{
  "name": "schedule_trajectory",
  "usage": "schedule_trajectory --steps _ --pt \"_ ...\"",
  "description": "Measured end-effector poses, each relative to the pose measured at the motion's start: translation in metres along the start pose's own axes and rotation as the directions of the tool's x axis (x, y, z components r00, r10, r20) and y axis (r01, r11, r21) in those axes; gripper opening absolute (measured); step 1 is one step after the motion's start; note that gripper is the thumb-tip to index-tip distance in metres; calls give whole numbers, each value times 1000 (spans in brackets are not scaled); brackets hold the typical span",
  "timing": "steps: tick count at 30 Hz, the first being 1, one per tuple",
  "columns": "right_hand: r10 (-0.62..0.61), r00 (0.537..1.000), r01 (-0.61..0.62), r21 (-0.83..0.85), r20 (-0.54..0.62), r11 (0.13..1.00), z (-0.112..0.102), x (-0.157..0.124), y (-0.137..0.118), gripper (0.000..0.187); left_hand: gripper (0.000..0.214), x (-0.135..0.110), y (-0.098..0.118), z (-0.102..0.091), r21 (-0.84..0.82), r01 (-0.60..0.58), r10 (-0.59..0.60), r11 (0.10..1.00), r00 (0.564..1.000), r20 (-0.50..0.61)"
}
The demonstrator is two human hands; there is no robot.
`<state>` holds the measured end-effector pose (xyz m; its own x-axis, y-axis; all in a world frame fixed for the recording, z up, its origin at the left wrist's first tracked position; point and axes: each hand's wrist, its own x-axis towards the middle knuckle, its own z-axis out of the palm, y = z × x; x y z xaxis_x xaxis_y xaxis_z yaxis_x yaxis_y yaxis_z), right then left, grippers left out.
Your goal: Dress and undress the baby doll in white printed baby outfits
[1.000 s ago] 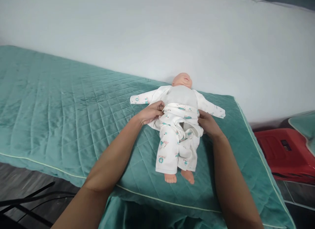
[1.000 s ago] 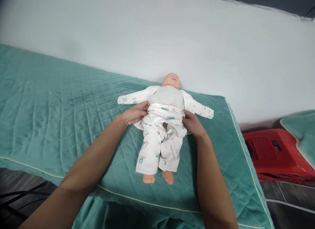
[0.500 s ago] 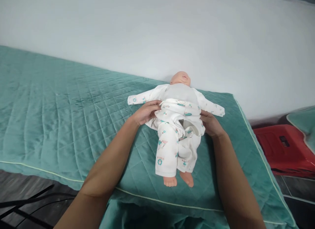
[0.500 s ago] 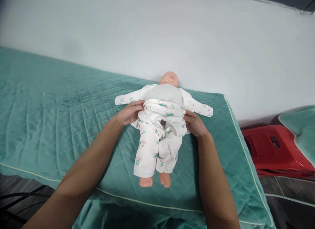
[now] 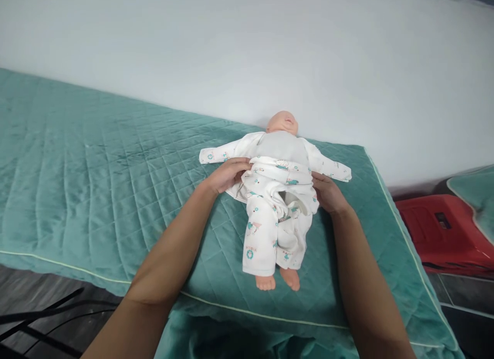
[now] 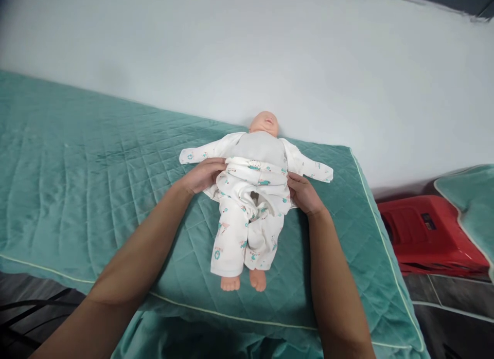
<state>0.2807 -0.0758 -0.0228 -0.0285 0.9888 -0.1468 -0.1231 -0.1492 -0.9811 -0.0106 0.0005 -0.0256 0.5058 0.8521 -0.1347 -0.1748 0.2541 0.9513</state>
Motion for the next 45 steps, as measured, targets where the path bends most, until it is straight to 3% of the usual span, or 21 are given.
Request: schedule_trajectory --steps 2,5,9,11,15,17,20,23,25,27,29,32,37,40,43,45 --pt "-5 1000 3 -46 -23 999 -1 0 1 28 11 -1 1 2 150 -70 79 986 995 -58" --pt "-13 997 3 -141 -71 990 -2 -3 1 31 5 -5 2 6 431 -208 279 878 954 -108" --pt "-89 993 65 -262 -80 963 -4 -2 2 32 12 -7 2 10 529 -370 476 764 876 -75" --pt "-147 986 114 -320 -79 941 -6 1 5 27 12 -7 2 11 518 -388 488 763 870 -67" --pt "-220 973 181 -358 -69 916 -5 6 10 19 15 -4 1 8 431 -336 402 837 913 -71" --pt "-257 963 204 -391 -87 897 -2 6 12 15 17 -2 -2 6 403 -344 402 848 913 -68" --pt "-372 911 256 -460 -181 850 6 5 11 12 18 -2 -4 5 439 -400 474 804 878 -68" --pt "-499 821 319 -501 -279 805 12 4 8 11 14 -5 -2 8 540 -489 600 685 799 -38" --pt "-561 769 357 -522 -307 775 15 3 6 8 13 -7 1 11 584 -531 658 614 753 -7" --pt "-605 731 405 -514 -315 756 16 2 3 7 14 -9 3 13 588 -554 677 589 736 14" --pt "-638 713 459 -495 -290 738 19 -1 1 8 15 -11 4 16 589 -560 680 582 732 24" --pt "-665 730 510 -522 -157 683 25 -6 -2 12 20 -12 4 20 659 -534 674 531 737 54" --pt "-643 762 554 -594 79 583 28 -8 -8 15 20 -13 3 23 818 -492 677 299 713 181" --pt "-635 758 558 -650 148 515 24 -5 -11 18 19 -13 3 24 780 -543 660 310 714 235" --pt "-655 734 549 -726 181 415 22 -3 -14 21 17 -11 4 27 753 -550 662 362 720 207" --pt "-658 722 559 -742 216 370 24 -2 -15 20 15 -7 6 29 752 -520 640 405 749 173"
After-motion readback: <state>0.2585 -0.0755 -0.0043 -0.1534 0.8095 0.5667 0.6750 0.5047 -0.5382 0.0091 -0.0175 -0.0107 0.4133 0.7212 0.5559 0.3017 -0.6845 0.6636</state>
